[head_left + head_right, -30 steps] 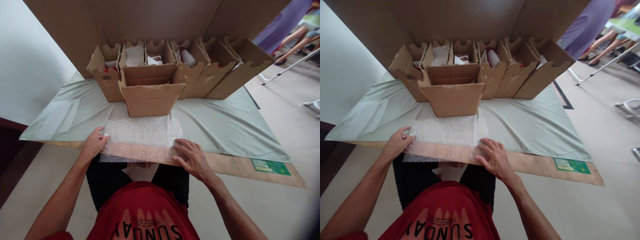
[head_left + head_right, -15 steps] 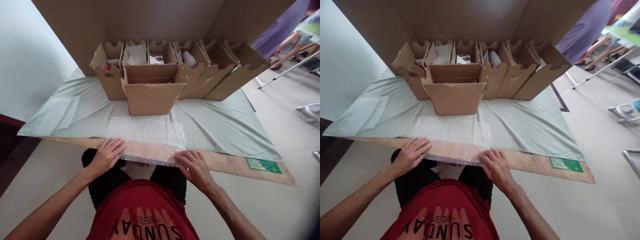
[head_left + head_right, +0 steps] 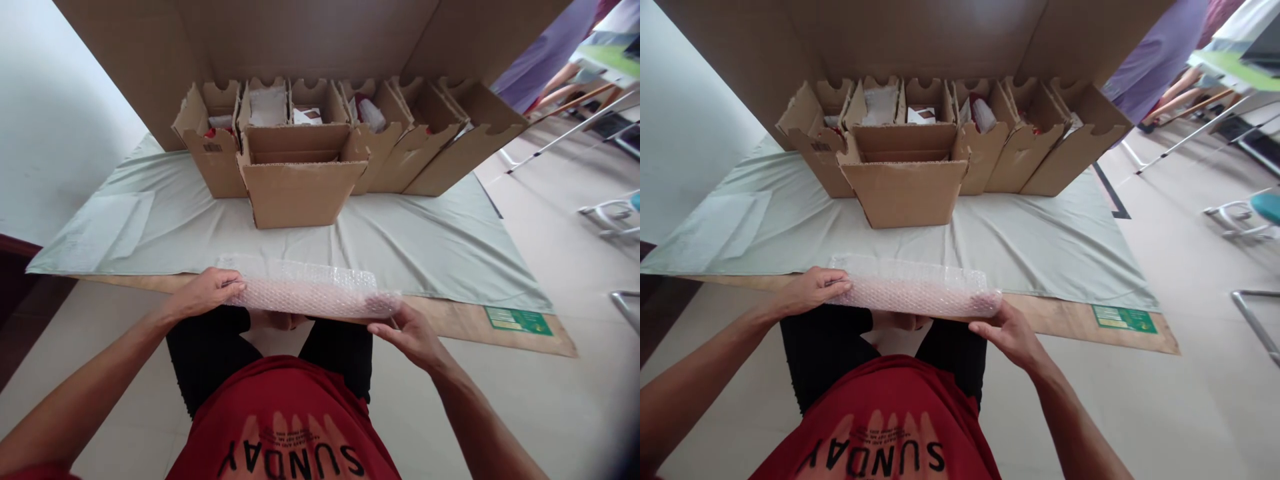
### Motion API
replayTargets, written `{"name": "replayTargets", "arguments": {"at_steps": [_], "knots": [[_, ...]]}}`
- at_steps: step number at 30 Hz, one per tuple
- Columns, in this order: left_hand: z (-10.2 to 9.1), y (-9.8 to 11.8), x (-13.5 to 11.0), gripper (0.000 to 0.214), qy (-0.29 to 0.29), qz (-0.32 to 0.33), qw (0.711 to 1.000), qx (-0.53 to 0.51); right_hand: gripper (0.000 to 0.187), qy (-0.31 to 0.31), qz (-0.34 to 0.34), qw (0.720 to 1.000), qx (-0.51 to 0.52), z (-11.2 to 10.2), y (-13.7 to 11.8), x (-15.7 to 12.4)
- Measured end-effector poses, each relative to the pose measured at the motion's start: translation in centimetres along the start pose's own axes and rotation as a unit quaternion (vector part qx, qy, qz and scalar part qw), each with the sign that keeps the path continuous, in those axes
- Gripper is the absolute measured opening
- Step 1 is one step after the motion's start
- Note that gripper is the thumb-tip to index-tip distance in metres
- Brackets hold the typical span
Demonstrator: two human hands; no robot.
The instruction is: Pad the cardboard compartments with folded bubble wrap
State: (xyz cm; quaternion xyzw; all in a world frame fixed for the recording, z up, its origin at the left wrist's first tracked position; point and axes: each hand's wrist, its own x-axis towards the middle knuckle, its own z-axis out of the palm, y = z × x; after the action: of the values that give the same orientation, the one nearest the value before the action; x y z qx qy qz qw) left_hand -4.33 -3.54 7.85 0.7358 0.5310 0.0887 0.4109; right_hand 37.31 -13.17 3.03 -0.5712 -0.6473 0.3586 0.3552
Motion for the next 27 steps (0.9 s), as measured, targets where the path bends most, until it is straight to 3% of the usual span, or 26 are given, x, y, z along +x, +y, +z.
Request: {"name": "replayTargets", "arguments": {"at_steps": [3,7,10,14,19,23,27], "knots": [[-0.7,-0.4,0.6,0.032,-0.004,-0.029,0.999,-0.028,0.03,0.064,0.056,0.996,0.01,1.4,0.8,-0.2],[-1.6,-2.7,-0.8,0.068,0.015,-0.05,0.988,-0.144,0.026,0.136,0.083,0.987,-0.012,2.3,0.7,0.0],[-1.4,-3.7,-1.7,0.076,0.058,-0.071,0.979,-0.183,0.027,0.148,0.106,0.982,-0.042,2.3,0.3,0.3],[0.0,-3.4,-1.1,0.065,0.124,-0.094,0.982,-0.11,0.033,0.147,0.122,0.981,-0.046,2.1,-0.1,0.8],[1.6,-3.3,0.2,0.062,0.188,-0.073,0.978,0.056,0.036,0.176,0.101,0.962,-0.182,2.6,0.2,0.9],[2.5,-3.6,0.3,0.058,0.21,-0.078,0.959,0.176,0.035,0.209,0.065,0.943,-0.252,3.6,0.7,0.9],[3.2,-4.1,0.0,0.055,0.227,-0.081,0.946,0.219,0.033,0.22,0.048,0.933,-0.28,4.0,0.9,1.0]]}}
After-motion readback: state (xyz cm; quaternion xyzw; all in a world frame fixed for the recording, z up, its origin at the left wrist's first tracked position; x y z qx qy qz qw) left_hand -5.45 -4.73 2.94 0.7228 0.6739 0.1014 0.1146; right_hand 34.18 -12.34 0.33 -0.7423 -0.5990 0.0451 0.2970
